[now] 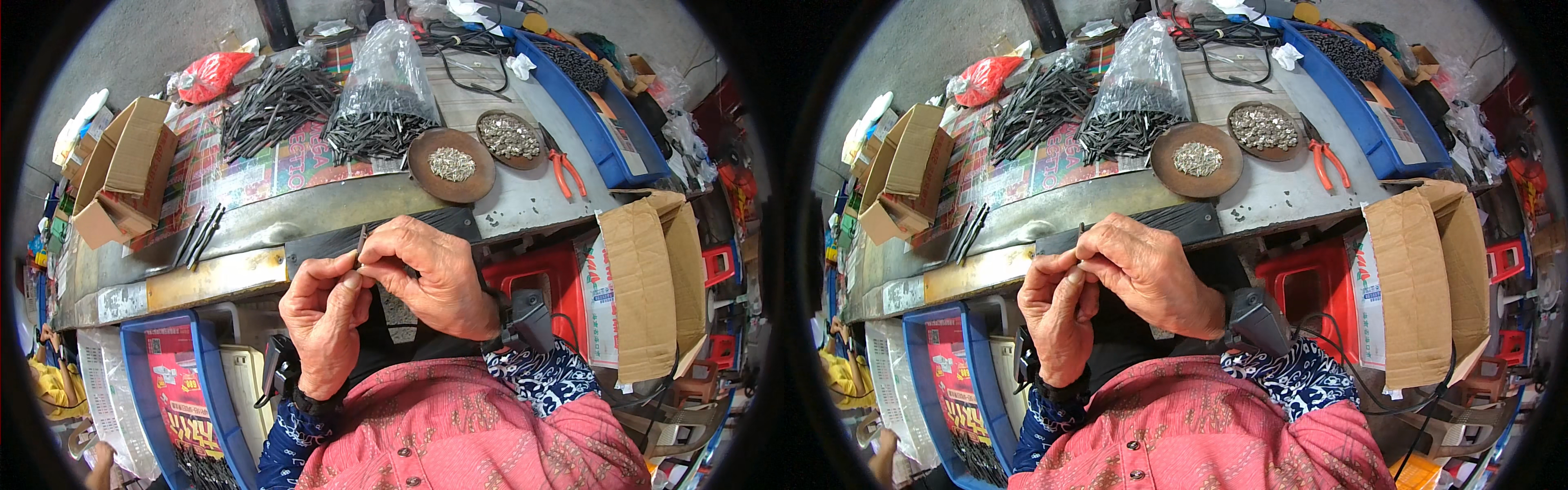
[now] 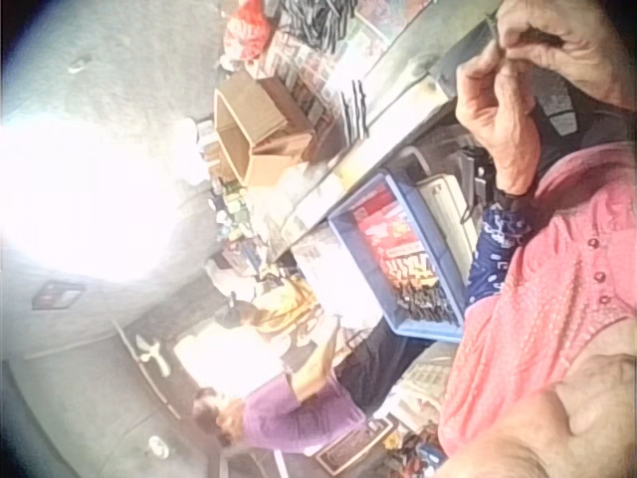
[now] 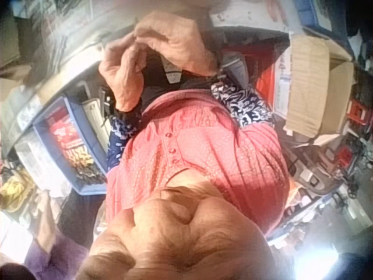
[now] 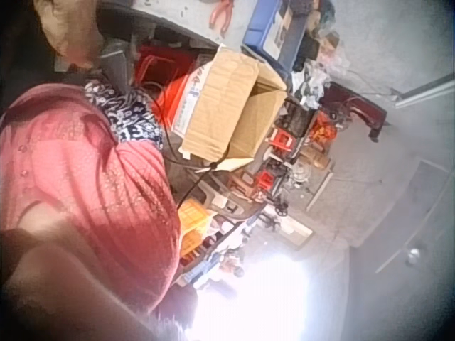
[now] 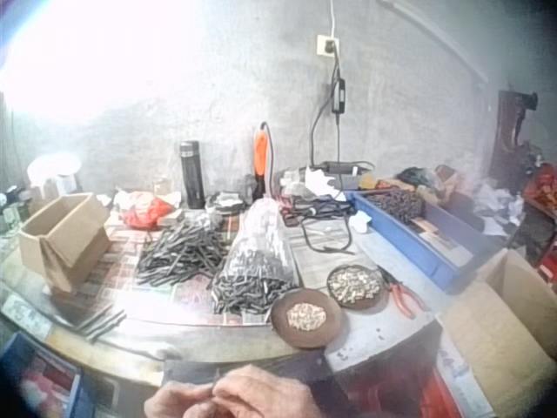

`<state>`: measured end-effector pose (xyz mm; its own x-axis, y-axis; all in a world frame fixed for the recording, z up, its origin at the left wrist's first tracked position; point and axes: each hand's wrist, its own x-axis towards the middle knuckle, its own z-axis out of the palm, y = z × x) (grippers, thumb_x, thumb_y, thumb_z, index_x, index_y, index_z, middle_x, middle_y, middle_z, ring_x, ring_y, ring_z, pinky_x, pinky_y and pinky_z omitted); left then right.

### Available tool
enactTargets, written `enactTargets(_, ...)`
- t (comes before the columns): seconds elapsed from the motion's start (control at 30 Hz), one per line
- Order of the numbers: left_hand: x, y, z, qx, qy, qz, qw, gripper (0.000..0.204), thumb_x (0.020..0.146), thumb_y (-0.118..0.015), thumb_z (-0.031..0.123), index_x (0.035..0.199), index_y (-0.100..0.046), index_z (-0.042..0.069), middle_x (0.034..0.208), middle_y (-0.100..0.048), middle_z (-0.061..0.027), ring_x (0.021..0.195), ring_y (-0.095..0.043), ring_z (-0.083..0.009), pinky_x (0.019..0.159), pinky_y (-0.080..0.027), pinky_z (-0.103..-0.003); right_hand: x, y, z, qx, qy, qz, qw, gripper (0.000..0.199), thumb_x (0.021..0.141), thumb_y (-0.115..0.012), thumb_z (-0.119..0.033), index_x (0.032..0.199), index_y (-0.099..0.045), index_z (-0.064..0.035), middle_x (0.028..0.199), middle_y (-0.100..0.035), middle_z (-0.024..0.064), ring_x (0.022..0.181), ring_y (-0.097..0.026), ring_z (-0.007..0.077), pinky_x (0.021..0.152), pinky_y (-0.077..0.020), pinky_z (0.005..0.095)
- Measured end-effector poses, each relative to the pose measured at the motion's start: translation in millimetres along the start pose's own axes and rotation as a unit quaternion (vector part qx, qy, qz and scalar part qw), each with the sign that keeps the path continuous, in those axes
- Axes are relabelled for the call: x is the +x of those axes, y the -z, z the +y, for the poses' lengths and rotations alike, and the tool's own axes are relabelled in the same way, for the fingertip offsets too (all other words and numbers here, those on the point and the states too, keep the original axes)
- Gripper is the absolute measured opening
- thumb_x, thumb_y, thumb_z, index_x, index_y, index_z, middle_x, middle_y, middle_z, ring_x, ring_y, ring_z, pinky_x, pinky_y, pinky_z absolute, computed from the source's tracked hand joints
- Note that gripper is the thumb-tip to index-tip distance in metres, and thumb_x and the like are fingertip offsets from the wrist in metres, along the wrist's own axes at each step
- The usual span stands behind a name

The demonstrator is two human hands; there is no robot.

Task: The person repeatedly picks a short metal rod and a small metal piece from bowls on the table, then joins them by hand. The person places the assembled fastener on the table and repeats the process with new parts.

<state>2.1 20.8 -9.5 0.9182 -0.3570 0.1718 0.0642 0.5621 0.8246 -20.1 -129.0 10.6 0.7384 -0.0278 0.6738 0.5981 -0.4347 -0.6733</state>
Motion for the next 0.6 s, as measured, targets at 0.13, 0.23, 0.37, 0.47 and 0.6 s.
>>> enactTargets(0.13, 1.1, 3.7, 2.3, 0.005, 0.016, -0.012, 1.000, 0.014, 0.092, -0.059, -0.003, 0.106, -0.063, -0.001, 0.085, -0.066, -0.0064, 0.058, -0.049, -0.0055, 0.049, -0.035, -0.019, 5.1, 9.8, 4.5, -0.075, 0.072, -0.044, 0.994, 0.031, 0.075, -0.071, 0.000, 0.102, -0.056, -0.0007, 0.086, -0.058, 0.0115, 0.078, -0.062, 0.0301, 0.066, -0.0515, 0.0361)
enactTargets(0.23, 3.2, 6.4, 7.6, 0.106, -0.022, -0.017, 0.994, 0.015, 0.089, -0.059, -0.009, 0.102, -0.064, -0.003, 0.085, -0.065, -0.0068, 0.063, -0.053, -0.0069, 0.055, -0.042, -0.020, 10.4, 19.2, 3.5, -0.141, 0.116, -0.068, 0.981, 0.035, 0.073, -0.072, -0.004, 0.104, -0.055, -0.0001, 0.084, -0.058, 0.0110, 0.076, -0.061, 0.0290, 0.064, -0.0509, 0.0364)
enactTargets(0.37, 7.4, 9.2, 15.8, 0.286, -0.127, -0.074, 0.947, 0.015, 0.082, -0.057, -0.016, 0.091, -0.062, -0.005, 0.082, -0.063, -0.0078, 0.073, -0.060, -0.0107, 0.069, -0.049, -0.022, 16.1, 24.7, -1.6, -0.208, 0.161, -0.080, 0.961, 0.027, 0.076, -0.067, -0.013, 0.098, -0.055, -0.0042, 0.075, -0.052, 0.0065, 0.069, -0.059, 0.0232, 0.058, -0.0485, 0.0351)
enactTargets(0.47, 11.2, 12.0, 17.9, 0.405, -0.172, -0.092, 0.893, 0.015, 0.081, -0.056, -0.017, 0.088, -0.060, -0.004, 0.078, -0.062, -0.0065, 0.071, -0.059, -0.0099, 0.068, -0.048, -0.022, 15.9, 24.4, -4.6, -0.226, 0.179, -0.078, 0.954, 0.029, 0.073, -0.075, -0.010, 0.095, -0.058, -0.0009, 0.076, -0.057, 0.0075, 0.064, -0.059, 0.0242, 0.056, -0.0474, 0.0344)
enactTargets(0.6, 3.1, 11.6, 14.9, 0.218, -0.051, -0.040, 0.974, 0.014, 0.085, -0.058, -0.015, 0.094, -0.061, -0.005, 0.085, -0.062, -0.0034, 0.076, -0.058, -0.0070, 0.070, -0.047, -0.020, 14.0, 22.0, -2.4, -0.258, 0.241, -0.065, 0.933, 0.023, 0.074, -0.066, -0.011, 0.095, -0.060, -0.0014, 0.077, -0.057, 0.0063, 0.064, -0.059, 0.0213, 0.054, -0.0472, 0.0323)
